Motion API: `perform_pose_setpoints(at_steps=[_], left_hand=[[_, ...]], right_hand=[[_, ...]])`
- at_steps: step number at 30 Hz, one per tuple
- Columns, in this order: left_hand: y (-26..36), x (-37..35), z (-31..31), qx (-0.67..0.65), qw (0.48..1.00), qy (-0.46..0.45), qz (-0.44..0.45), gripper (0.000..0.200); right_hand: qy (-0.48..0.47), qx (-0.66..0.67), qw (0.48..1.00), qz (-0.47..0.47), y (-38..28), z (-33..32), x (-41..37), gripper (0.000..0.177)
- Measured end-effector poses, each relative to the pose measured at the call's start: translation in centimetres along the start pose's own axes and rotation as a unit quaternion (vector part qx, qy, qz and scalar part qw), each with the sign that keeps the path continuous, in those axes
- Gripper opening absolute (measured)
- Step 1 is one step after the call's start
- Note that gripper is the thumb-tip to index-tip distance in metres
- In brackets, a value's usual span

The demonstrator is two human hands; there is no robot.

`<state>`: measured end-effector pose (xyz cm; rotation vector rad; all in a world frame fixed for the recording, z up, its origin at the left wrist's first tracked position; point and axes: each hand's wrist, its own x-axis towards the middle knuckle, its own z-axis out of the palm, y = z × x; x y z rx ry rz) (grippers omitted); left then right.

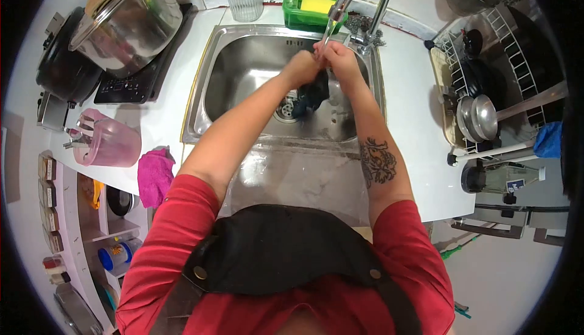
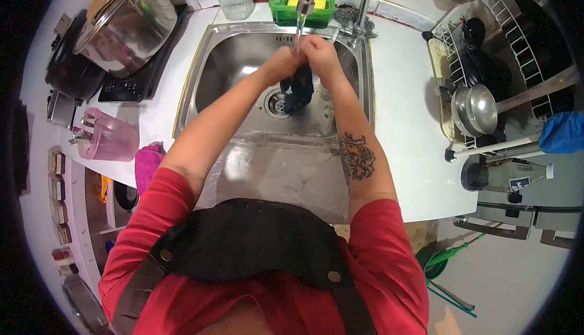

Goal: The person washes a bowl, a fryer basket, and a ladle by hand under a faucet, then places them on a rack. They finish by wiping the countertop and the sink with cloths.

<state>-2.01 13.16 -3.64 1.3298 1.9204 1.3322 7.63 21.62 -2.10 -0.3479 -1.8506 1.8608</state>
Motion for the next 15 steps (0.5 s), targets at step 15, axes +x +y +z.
perform_pose_setpoints(at_steps=[15], left_hand=[[-3.3,-2.7,0.2,-0.075,0.984,0.086,-0.137,0.018]], right_hand=[[0.254,0.038,0.960,0.115,10.3,1.6,0.8,0.024]])
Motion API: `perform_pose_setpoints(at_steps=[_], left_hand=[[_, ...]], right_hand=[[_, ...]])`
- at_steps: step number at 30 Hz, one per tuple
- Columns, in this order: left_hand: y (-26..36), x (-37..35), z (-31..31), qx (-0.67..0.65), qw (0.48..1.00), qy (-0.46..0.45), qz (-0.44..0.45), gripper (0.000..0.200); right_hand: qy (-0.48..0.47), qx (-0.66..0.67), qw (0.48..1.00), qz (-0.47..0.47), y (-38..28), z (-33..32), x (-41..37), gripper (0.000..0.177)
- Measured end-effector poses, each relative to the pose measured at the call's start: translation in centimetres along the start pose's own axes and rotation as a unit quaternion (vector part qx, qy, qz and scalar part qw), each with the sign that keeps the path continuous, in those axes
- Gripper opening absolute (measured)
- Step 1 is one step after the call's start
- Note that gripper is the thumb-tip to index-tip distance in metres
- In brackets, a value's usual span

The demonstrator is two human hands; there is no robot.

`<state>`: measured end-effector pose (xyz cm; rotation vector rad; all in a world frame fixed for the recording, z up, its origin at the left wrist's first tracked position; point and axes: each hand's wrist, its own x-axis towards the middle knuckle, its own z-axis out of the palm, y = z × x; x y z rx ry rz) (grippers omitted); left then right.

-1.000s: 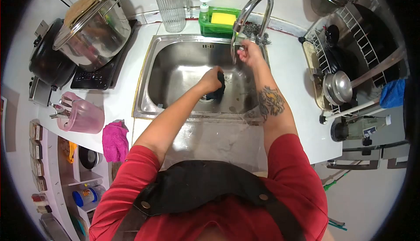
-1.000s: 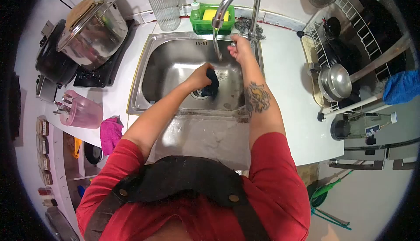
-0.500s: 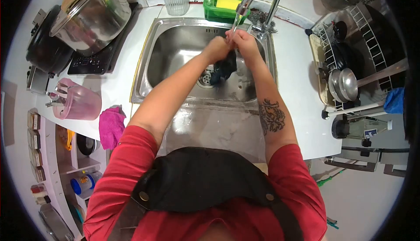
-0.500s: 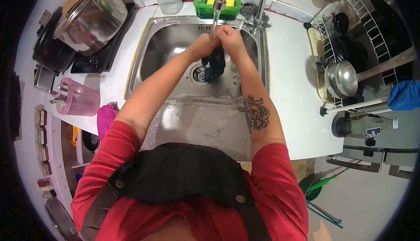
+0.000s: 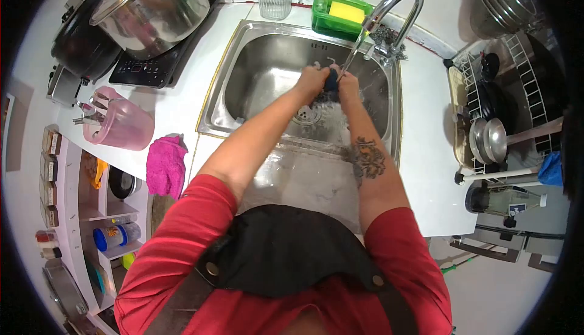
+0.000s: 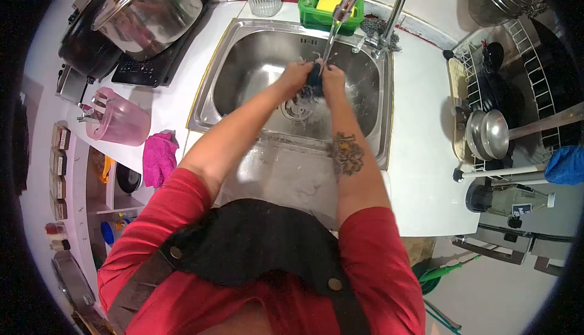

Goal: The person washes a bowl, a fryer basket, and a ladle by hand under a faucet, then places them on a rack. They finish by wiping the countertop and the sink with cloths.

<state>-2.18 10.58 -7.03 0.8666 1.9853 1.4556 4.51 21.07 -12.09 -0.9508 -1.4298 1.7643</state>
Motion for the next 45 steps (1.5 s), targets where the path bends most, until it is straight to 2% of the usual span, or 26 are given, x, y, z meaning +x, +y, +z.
perform_pose_setpoints(at_steps=[1,3,5,7,9,10,12,15,16,17,18,21,22,25,26,30,33,35,37,38,39,40,41,42,43,45], left_hand=[[1.5,-0.6,-0.8,-0.144,0.988,-0.018,-0.054,0.014],[2.1,0.5,-2.1,-0.140,0.988,-0.057,-0.003,0.013],[3.6,0.5,-3.0,0.039,0.986,-0.086,0.140,0.014],[3.3,1.0,-3.5,0.023,0.986,-0.101,0.131,0.015],[1.7,2.2,-3.8,0.168,0.933,0.016,0.317,0.020],[1.8,1.8,-4.3,0.168,0.933,0.016,0.318,0.020],[1.9,1.2,-5.4,0.190,0.978,-0.065,0.061,0.020],[2.8,1.0,-5.4,0.020,0.990,-0.135,-0.046,0.015],[3.8,0.4,-5.1,0.020,0.990,-0.133,-0.046,0.015],[4.9,-0.3,-4.6,-0.211,0.968,-0.130,-0.048,0.015],[5.6,-0.7,-4.1,-0.430,0.893,-0.122,-0.047,0.019],[1.6,2.4,-2.1,-0.395,0.910,-0.044,-0.118,0.031],[0.9,2.3,-0.8,-0.269,0.957,-0.008,-0.104,0.040],[1.2,0.4,1.3,-0.192,0.971,0.005,-0.139,0.045],[0.5,0.4,1.0,-0.228,0.968,-0.048,-0.092,0.043],[-0.5,0.0,0.4,-0.142,0.977,-0.158,0.014,0.035],[4.1,-0.6,-2.7,0.168,0.943,-0.284,-0.045,0.029],[2.7,0.1,-3.2,0.113,0.948,-0.296,0.014,0.026],[3.9,-0.4,-3.5,-0.309,0.928,-0.175,-0.109,0.024],[3.5,-0.3,-3.2,-0.339,0.919,-0.145,-0.141,0.033],[0.4,1.3,-2.1,-0.339,0.919,-0.146,-0.139,0.033],[-4.4,3.7,-0.1,-0.262,0.951,-0.126,-0.101,0.034],[-6.9,4.9,1.5,-0.184,0.975,-0.105,-0.065,0.036],[-3.0,2.8,2.2,-0.400,0.862,-0.058,-0.307,0.035],[-1.6,1.6,2.2,-0.400,0.862,-0.057,-0.307,0.035],[-0.4,0.1,2.5,-0.298,0.928,0.089,-0.205,0.035]], right_hand=[[-0.057,-0.130,0.990,-0.015,1.2,-0.6,1.2,0.023],[-0.070,-0.138,0.987,-0.035,-5.2,-0.3,-3.3,0.017],[-0.177,0.044,0.979,0.087,-7.6,-0.1,-5.0,0.014],[-0.178,0.024,0.983,0.031,-6.8,-0.9,-3.2,0.015],[-0.167,0.030,0.985,-0.020,-6.9,-1.7,-1.6,0.017],[-0.173,0.084,0.981,-0.038,-8.2,-1.6,-2.2,0.016],[-0.177,0.139,0.973,-0.057,-9.6,-1.7,-2.9,0.015],[-0.101,0.158,0.982,-0.023,-10.0,-1.8,-3.6,0.016],[-0.113,-0.002,0.991,-0.077,-9.8,-1.9,-4.3,0.018],[-0.121,-0.163,0.971,-0.128,-9.7,-1.9,-4.9,0.023],[-0.122,-0.162,0.971,-0.128,-9.4,-1.9,-5.2,0.023],[-0.151,0.276,0.949,0.009,-7.7,-2.0,-5.3,0.035],[-0.071,0.360,0.930,-0.033,-6.8,-1.0,-5.0,0.035],[0.103,0.382,0.918,-0.025,-5.4,2.4,-4.5,0.036],[0.026,0.331,0.942,-0.041,-5.7,1.8,-4.4,0.035],[0.038,0.236,0.968,-0.071,-7.9,-0.4,-2.3,0.032],[0.127,0.106,0.969,-0.184,-7.7,-2.4,-0.8,0.035],[0.107,0.025,0.976,-0.189,-7.7,-3.2,-1.3,0.033],[-0.232,-0.279,0.928,-0.082,-7.7,-4.9,-2.5,0.033],[-0.289,-0.272,0.918,0.017,-6.3,-5.0,-2.2,0.029],[-0.287,-0.273,0.918,0.015,-6.2,-4.3,-2.6,0.029],[-0.197,0.027,0.980,0.011,-5.8,-2.5,-3.6,0.026],[-0.085,0.324,0.942,0.009,-5.2,-0.7,-4.8,0.024],[0.003,0.412,0.911,0.016,-5.5,1.2,-5.5,0.017],[0.003,0.412,0.911,0.016,-5.3,2.6,-6.0,0.017],[0.055,0.414,0.909,0.013,-4.9,4.0,-6.5,0.020]])
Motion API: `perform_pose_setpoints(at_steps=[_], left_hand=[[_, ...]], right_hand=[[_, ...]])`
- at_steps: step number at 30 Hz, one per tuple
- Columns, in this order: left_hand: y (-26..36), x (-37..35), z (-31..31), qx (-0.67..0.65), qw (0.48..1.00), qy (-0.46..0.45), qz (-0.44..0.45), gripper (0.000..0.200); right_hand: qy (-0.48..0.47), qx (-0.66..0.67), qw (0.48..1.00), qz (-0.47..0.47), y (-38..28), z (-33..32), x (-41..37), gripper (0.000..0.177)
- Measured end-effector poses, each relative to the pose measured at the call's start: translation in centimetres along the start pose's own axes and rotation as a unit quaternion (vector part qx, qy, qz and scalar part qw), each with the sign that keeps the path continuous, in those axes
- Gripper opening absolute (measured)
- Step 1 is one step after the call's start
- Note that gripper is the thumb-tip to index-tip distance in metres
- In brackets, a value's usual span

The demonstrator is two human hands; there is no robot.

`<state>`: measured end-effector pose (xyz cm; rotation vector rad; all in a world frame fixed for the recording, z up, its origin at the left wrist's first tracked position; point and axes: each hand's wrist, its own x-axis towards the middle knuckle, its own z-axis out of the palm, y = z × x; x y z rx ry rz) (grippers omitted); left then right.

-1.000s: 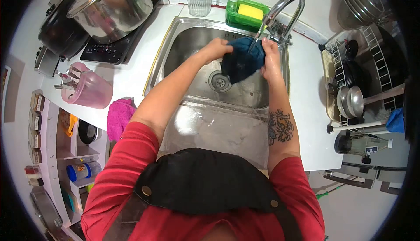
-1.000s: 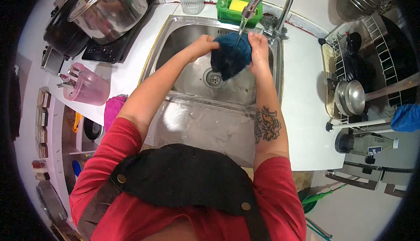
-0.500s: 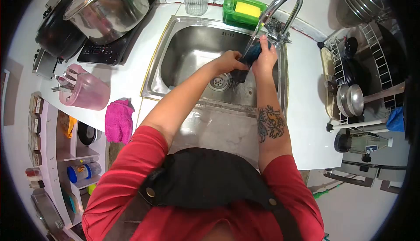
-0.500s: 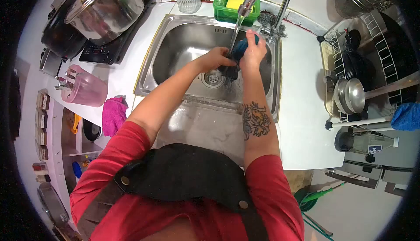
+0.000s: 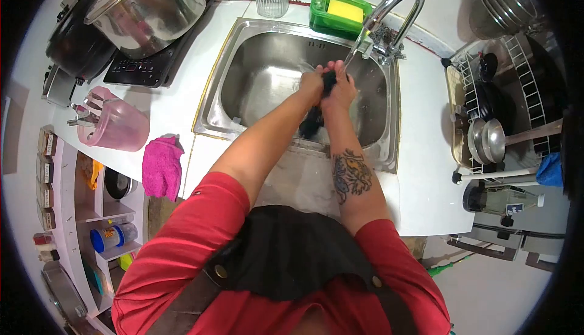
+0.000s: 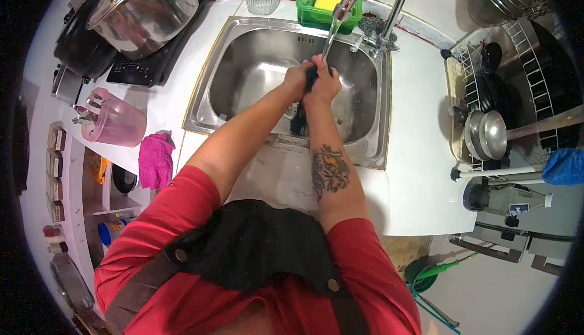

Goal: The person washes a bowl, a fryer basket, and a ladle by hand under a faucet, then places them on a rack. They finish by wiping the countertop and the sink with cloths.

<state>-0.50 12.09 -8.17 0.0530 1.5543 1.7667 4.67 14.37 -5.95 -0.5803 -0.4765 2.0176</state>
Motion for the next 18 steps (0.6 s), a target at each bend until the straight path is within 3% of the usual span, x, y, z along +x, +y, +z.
perform_pose_setpoints(at_steps=[1,2,4,5,6,8,9,10,12,14,16,17,18], left_hand=[[-6.0,7.3,-1.0,0.053,0.981,-0.057,0.176,0.036],[-5.4,6.2,-0.8,0.053,0.981,-0.058,0.175,0.036],[-1.4,-0.3,0.5,0.326,0.925,-0.077,0.182,0.036],[1.3,-3.7,1.3,0.265,0.961,-0.060,0.057,0.034],[1.1,-3.2,1.0,0.267,0.960,-0.062,0.054,0.034],[0.3,-0.3,-0.1,0.013,1.000,-0.026,0.011,0.032],[-0.8,1.1,-0.6,-0.112,0.989,-0.101,-0.009,0.039],[0.5,-0.5,-0.4,-0.114,0.988,-0.099,-0.011,0.039],[3.3,-2.9,-0.1,0.105,0.981,-0.155,-0.054,0.044],[5.5,-2.1,-1.3,0.433,0.866,-0.234,0.087,0.039],[6.8,-1.7,-2.1,0.579,0.772,-0.235,0.116,0.035],[7.1,-1.7,-1.9,0.579,0.772,-0.235,0.116,0.035],[7.5,-1.9,-1.6,0.518,0.809,-0.248,0.122,0.034]], right_hand=[[0.023,-0.022,0.999,0.008,0.8,-1.3,1.6,0.021],[0.024,-0.021,0.999,0.008,0.5,-1.9,2.4,0.021],[0.020,-0.150,0.988,-0.006,-0.1,-2.9,3.1,0.021],[0.099,-0.129,0.987,0.009,0.0,-2.2,2.7,0.018],[0.103,-0.128,0.986,0.009,0.2,-1.5,2.0,0.018],[0.041,-0.186,0.978,-0.088,0.6,-0.4,1.0,0.019],[0.013,-0.176,0.979,-0.101,1.0,-0.4,1.3,0.016],[0.014,-0.179,0.979,-0.099,0.9,-1.1,2.3,0.016],[-0.019,-0.277,0.958,-0.078,-0.5,-2.5,4.3,0.020],[-0.012,-0.341,0.939,-0.043,-2.8,-1.8,4.5,0.026],[-0.020,-0.384,0.918,-0.099,-3.5,-1.8,6.2,0.031],[0.020,-0.467,0.873,-0.137,-3.4,-2.1,6.5,0.038],[0.021,-0.465,0.874,-0.137,-3.2,-2.1,6.2,0.038]])
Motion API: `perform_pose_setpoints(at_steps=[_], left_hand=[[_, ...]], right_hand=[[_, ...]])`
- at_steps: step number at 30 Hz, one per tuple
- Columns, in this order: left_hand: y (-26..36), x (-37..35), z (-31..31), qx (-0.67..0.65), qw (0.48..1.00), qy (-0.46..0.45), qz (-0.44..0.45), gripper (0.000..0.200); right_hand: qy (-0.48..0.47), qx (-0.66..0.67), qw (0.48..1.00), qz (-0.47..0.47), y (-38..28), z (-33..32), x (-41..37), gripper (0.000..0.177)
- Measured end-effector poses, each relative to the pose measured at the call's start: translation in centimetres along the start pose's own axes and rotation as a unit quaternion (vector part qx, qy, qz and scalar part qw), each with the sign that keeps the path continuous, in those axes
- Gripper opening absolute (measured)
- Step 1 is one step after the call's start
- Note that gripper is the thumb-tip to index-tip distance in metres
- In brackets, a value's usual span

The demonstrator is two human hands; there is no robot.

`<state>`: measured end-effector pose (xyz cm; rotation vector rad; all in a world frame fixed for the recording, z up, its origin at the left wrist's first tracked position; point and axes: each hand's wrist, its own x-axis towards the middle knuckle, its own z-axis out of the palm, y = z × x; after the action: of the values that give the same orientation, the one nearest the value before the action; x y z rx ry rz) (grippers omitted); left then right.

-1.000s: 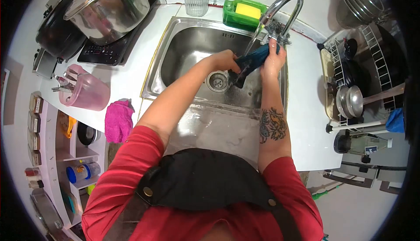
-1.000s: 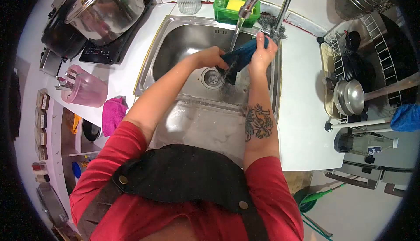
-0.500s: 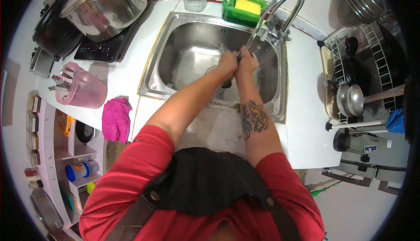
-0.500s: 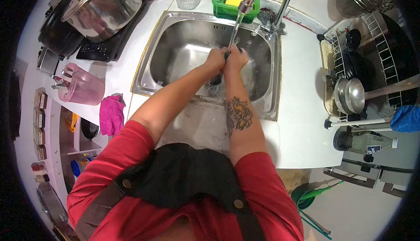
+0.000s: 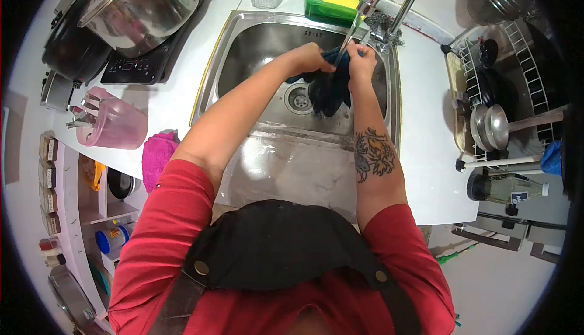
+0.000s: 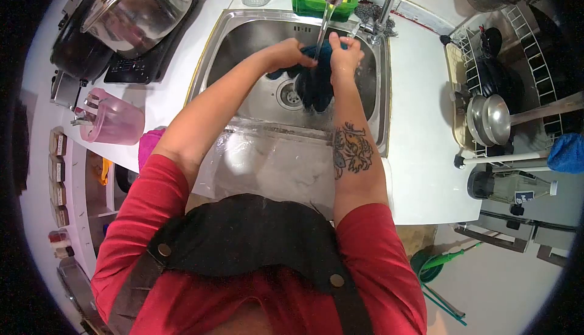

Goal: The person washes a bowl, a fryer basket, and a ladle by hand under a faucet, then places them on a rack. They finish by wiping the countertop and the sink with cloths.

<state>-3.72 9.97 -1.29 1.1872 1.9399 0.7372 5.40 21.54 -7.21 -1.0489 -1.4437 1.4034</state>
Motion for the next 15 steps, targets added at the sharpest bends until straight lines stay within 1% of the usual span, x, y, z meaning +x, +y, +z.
perform_pose_setpoints(at_steps=[1,2,3,4,5,6,7,8,10,11,12,14,15], left_hand=[[0.6,0.0,-0.1,-0.070,0.997,0.010,0.023,0.033],[1.3,0.0,0.0,-0.069,0.997,0.009,0.024,0.033],[1.9,0.3,0.4,-0.035,0.996,0.062,0.049,0.034],[2.2,0.9,0.8,-0.002,0.991,0.115,0.074,0.036],[2.5,1.3,1.1,0.137,0.970,0.164,0.118,0.041],[2.9,1.3,1.3,0.137,0.970,0.164,0.117,0.041],[3.4,1.4,1.5,0.146,0.965,0.176,0.128,0.043],[3.7,1.4,1.4,0.155,0.960,0.188,0.141,0.045],[4.9,0.3,0.1,0.173,0.960,0.175,0.130,0.045],[5.5,-0.5,-0.6,0.190,0.962,0.160,0.116,0.045],[5.9,-0.9,-1.2,0.190,0.962,0.159,0.116,0.045],[6.3,-1.1,-2.3,0.182,0.967,0.109,0.140,0.045],[6.0,-0.7,-2.7,0.145,0.966,0.133,0.165,0.038]], right_hand=[[-0.005,-0.061,0.997,0.045,0.2,0.0,-0.5,0.040],[-0.011,-0.123,0.988,0.090,0.5,-0.1,-1.1,0.043],[-0.017,-0.127,0.986,0.108,0.1,-0.1,-2.3,0.051],[-0.018,-0.128,0.986,0.107,-0.8,-0.3,-3.2,0.051],[-0.085,0.035,0.970,0.224,-1.7,-0.5,-4.1,0.055],[-0.148,0.197,0.911,0.332,-2.1,-0.6,-4.5,0.060],[-0.197,0.237,0.884,0.352,-0.9,-0.7,-4.5,0.072],[-0.197,0.238,0.884,0.350,-0.7,-0.6,-4.6,0.072],[-0.114,0.202,0.955,0.188,-1.4,-0.4,-5.3,0.073],[-0.176,0.278,0.936,0.129,-2.0,-0.8,-5.0,0.067],[-0.175,0.278,0.936,0.130,-2.9,-1.0,-4.8,0.067],[-0.329,0.329,0.884,0.051,-4.4,-1.3,-4.7,0.062],[-0.326,0.300,0.890,0.109,-4.4,-1.1,-4.5,0.059]])
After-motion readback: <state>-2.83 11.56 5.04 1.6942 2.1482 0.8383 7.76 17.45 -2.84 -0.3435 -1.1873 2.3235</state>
